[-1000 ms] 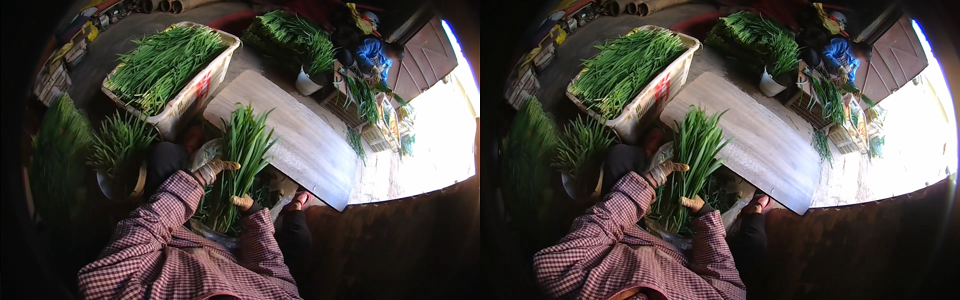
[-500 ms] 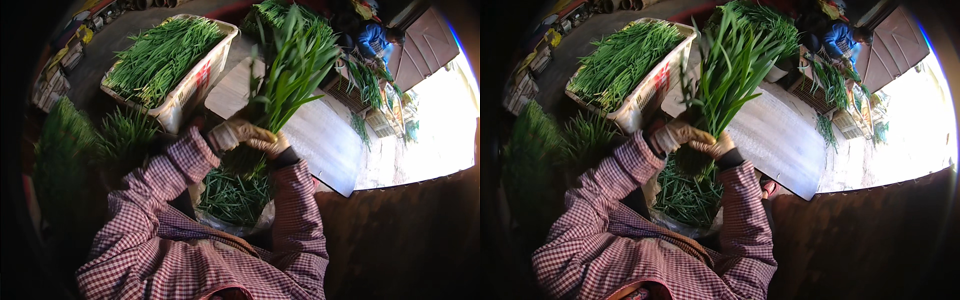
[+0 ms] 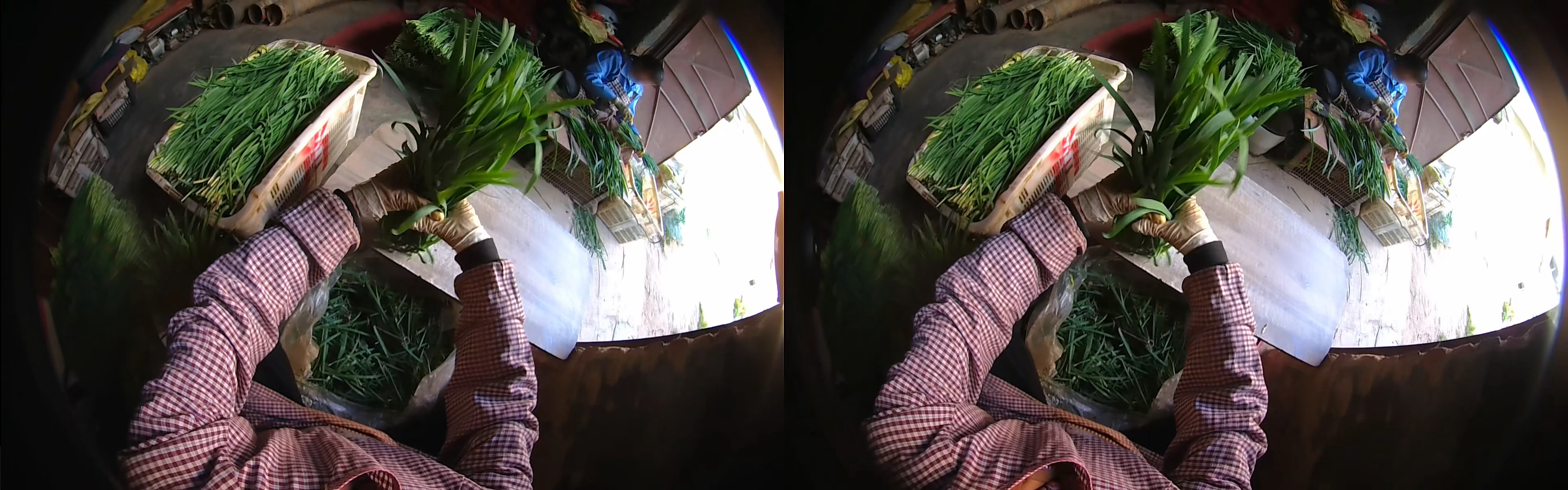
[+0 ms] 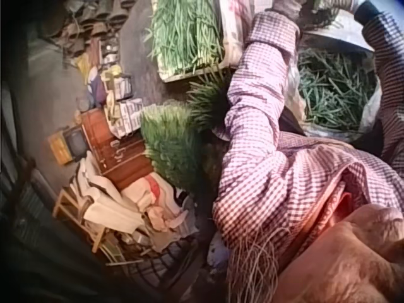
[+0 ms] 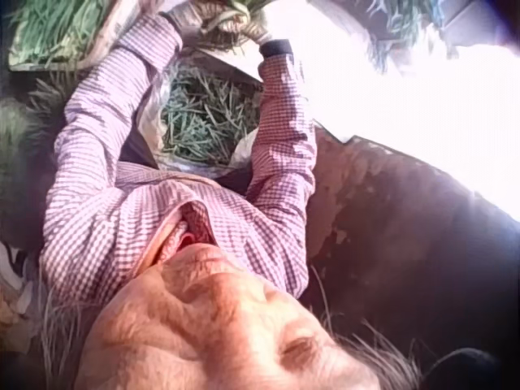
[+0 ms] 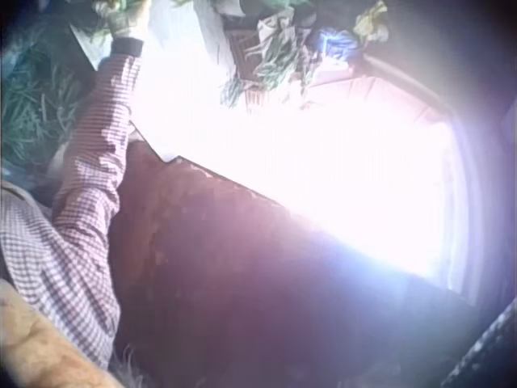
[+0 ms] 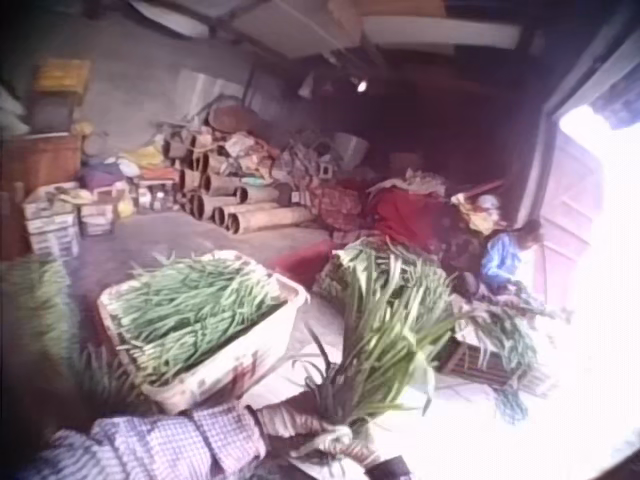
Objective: The person gathers green onions, aligns them, and ties them into bundles using red rubber bands. The person places the finished bundles into a white basket.
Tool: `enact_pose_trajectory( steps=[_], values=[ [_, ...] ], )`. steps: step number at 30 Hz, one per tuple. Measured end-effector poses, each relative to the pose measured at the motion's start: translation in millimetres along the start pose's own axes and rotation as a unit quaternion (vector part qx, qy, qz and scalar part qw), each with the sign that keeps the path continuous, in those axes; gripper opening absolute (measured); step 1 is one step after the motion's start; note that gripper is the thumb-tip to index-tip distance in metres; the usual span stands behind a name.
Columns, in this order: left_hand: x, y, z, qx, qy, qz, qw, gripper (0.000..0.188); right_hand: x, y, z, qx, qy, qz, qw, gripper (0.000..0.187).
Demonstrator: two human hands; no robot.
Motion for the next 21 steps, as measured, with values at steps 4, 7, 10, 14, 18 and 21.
enact_pose_trajectory(
  steps=[4, 7, 10, 14, 18, 21],
  values=[
    [-6.0, -11.8, -0.4, 0.218, -0.524, 0.185, 0.802, 0.053, 20.1, -4.8, -0.7, -0.01, 0.048, 0.075, 0.996, 0.043],
    [3.2, -5.4, -10.0, -0.059, -0.263, -0.014, 0.963, 0.056, 40.0, -9.2, -13.0, -0.064, 0.086, 0.01, 0.994, 0.043],
    [-5.1, -6.1, -18.8, -0.022, -0.289, -0.123, 0.949, 0.056, 59.5, -6.4, -19.5, -0.228, 0.604, -0.076, 0.76, 0.031],
    [-33.7, 0.7, -22.2, -0.103, -0.286, -0.223, 0.926, 0.028, 117.1, 11.6, -44.3, -0.238, 0.84, -0.164, 0.46, 0.044],
    [-63.3, 45.0, -49.1, 0.039, -0.215, -0.268, 0.938, 0.021, 106.4, 72.3, -54.9, -0.326, 0.723, -0.127, 0.596, 0.079],
    [-66.6, 77.2, -79.2, -0.009, 0.058, -0.427, 0.902, 0.03, 68.1, 146.0, -49.7, -0.379, 0.606, -0.2, 0.67, 0.072]
  ],
)
Point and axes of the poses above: each hand's wrist, its own y-axis away from the middle knuckle, its own x-axis out of the palm, z = x × y, the point moved 5 cm from there along -y, towards the middle knuckle, and after that the axes turned 5 degrees about x, right-handed, at the moved point
